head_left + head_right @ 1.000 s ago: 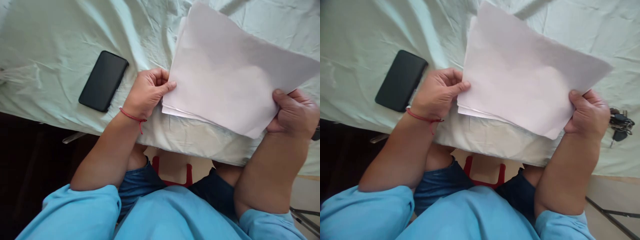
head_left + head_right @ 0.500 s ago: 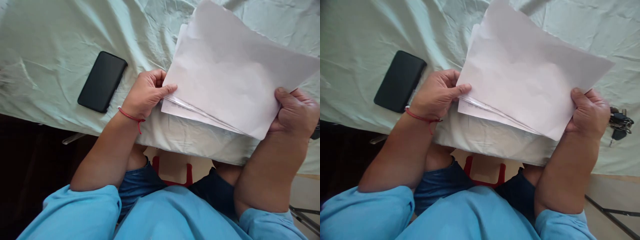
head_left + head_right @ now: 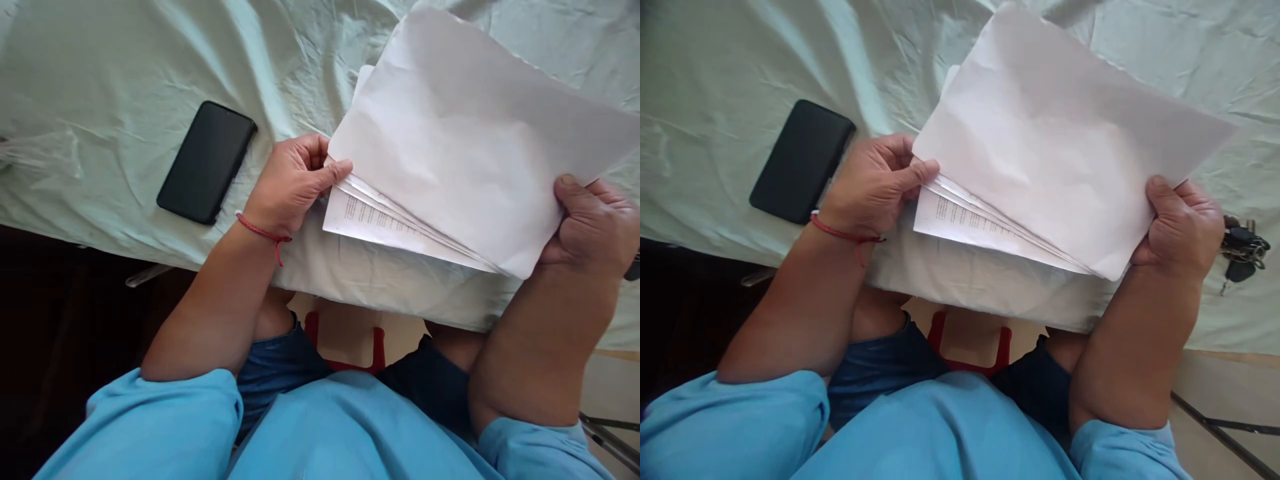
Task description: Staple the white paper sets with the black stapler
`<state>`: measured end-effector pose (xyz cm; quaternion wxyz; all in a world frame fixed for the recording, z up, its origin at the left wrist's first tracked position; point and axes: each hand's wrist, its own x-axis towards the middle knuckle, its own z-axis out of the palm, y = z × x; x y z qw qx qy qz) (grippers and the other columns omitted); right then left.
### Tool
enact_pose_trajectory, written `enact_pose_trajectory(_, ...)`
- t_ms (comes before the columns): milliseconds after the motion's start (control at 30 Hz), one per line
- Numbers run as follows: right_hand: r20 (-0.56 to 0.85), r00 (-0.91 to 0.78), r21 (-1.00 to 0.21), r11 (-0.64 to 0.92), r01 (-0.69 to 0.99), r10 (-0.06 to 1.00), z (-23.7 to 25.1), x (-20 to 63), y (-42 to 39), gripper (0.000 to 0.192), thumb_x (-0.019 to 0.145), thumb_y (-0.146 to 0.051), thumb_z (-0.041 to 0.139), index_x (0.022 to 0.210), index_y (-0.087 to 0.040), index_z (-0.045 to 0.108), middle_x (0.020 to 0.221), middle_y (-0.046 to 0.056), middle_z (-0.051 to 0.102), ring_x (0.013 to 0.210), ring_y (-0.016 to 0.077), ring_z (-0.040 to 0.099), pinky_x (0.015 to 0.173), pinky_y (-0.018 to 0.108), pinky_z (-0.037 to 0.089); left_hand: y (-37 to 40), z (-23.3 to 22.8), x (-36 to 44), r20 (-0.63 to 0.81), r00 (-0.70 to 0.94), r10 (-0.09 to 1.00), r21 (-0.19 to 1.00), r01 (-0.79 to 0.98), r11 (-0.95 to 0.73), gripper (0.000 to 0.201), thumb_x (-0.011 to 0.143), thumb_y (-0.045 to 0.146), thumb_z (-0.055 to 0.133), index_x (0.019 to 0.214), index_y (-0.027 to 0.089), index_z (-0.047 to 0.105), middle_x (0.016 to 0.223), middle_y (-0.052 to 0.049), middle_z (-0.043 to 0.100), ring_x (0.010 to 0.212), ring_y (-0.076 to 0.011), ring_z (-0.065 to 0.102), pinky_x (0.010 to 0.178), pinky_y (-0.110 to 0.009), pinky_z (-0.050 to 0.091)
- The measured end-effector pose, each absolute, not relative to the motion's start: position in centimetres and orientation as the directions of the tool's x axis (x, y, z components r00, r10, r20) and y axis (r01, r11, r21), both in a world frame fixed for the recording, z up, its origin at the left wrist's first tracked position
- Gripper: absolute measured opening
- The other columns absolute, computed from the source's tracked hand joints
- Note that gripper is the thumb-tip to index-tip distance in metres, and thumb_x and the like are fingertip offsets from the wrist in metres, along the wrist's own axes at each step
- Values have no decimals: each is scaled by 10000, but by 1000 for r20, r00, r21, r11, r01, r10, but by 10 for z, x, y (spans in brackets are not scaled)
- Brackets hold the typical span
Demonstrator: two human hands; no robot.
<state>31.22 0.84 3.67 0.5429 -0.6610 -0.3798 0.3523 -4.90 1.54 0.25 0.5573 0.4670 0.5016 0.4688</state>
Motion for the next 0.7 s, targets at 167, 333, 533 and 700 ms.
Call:
enact_pose_trajectory(167,-43,467,-988,-108,114,883,35,313,10,140,734,-242,783,862,-219,731,990,-45,687,1021,119,676,1049,343,522,14,7,-48,-109,9,994,994,11,109,409,840,391,949,684,221,612,640,22,593,655,-140,632,544,-269,493)
enact_pose_trajectory(333,-58,498,-983,-138,125,865,38,309,9,117,720,-253,790,791,-225,702,926,-59,684,1009,129,679,1062,369,521,14,10,-45,-110,-31,993,993,25,111,621,901,585,872,590,224,474,547,25,421,583,-130,535,493,-296,396)
enact_pose_trajectory(533,-13,503,-981,-107,159,864,36,317,10,366,698,-302,815,591,-193,483,793,-50,629,1031,136,670,1036,339,525,13,15,-48,-207,159,965,978,-2,210,511,757,580,994,742,201,651,670,12,619,738,-161,656,631,-297,526)
enact_pose_trajectory(700,-9,471,-990,-73,118,882,33,317,10,383,688,-306,831,604,-194,474,810,-55,628,1006,123,673,1046,332,514,14,14,-49,-241,116,964,970,39,238,480,768,515,998,684,182,663,634,0,644,659,-161,654,549,-278,493)
